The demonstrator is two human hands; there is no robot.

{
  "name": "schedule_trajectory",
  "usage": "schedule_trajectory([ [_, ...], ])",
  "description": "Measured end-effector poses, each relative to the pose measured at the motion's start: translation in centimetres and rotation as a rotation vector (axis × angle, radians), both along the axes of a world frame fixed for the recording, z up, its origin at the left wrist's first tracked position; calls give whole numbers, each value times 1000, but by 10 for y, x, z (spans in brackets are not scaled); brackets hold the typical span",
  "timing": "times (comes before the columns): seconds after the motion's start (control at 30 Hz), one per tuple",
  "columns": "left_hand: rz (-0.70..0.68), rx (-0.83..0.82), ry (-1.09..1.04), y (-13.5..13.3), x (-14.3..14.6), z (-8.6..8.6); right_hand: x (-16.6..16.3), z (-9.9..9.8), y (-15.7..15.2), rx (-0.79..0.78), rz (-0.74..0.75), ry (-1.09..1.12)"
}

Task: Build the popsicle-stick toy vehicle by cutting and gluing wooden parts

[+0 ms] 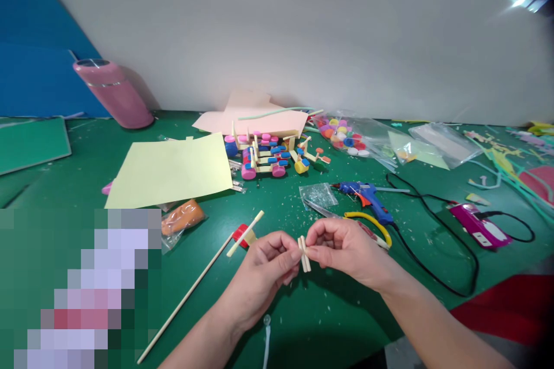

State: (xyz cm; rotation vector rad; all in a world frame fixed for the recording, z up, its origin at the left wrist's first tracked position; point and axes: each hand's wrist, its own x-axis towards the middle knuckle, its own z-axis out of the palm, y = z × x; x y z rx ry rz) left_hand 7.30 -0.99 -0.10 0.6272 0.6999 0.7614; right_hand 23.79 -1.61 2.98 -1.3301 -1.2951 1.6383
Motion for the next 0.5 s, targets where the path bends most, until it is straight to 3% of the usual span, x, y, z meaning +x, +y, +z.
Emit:
schedule_trajectory([
  [0.5, 8, -15, -58, 1, -1, -2, 6, -1, -6, 78, 98, 16],
])
